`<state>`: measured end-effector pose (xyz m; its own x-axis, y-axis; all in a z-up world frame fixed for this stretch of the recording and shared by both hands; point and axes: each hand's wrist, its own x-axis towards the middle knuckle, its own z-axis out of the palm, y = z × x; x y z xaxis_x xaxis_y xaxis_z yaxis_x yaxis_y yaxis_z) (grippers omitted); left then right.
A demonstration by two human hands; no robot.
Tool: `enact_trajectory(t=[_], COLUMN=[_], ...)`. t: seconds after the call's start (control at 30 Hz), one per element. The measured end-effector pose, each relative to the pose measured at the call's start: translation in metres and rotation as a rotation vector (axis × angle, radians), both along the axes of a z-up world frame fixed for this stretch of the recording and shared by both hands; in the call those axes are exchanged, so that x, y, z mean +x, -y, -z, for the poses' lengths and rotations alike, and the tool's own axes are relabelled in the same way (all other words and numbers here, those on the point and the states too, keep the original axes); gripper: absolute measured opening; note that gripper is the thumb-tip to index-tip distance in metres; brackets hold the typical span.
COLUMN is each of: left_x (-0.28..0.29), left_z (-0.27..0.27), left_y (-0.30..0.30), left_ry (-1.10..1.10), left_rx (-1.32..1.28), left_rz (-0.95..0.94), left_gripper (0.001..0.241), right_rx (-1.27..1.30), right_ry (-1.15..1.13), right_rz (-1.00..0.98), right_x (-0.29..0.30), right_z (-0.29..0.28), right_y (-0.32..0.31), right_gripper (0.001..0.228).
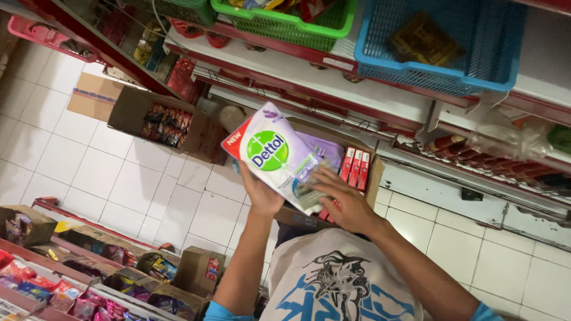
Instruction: The person wipes metal shelf edges and surfaces with a cloth while holding a spray bottle. They then pick up Dettol floor cleaner pouches from a cardboard box, scan them with a handheld scanner, and place them on the shelf.
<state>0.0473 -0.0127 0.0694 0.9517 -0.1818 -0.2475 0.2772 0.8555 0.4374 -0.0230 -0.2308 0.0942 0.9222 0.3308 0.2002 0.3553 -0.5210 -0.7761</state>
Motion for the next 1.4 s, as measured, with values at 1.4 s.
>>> enact_trajectory(t=[1.4], left_x=[-0.084], left_z=[0.066], left_y=[-0.055], left_ry=[-0.119], left_rx=[1.039], left_rz=[0.000], left_gripper=[0.037], right_rx=[-0.587], right_ry=[-0.038], right_rz=[-0.125], right_x=[0.052], right_z=[0.193], right_y=[-0.018], right_gripper=[0.071])
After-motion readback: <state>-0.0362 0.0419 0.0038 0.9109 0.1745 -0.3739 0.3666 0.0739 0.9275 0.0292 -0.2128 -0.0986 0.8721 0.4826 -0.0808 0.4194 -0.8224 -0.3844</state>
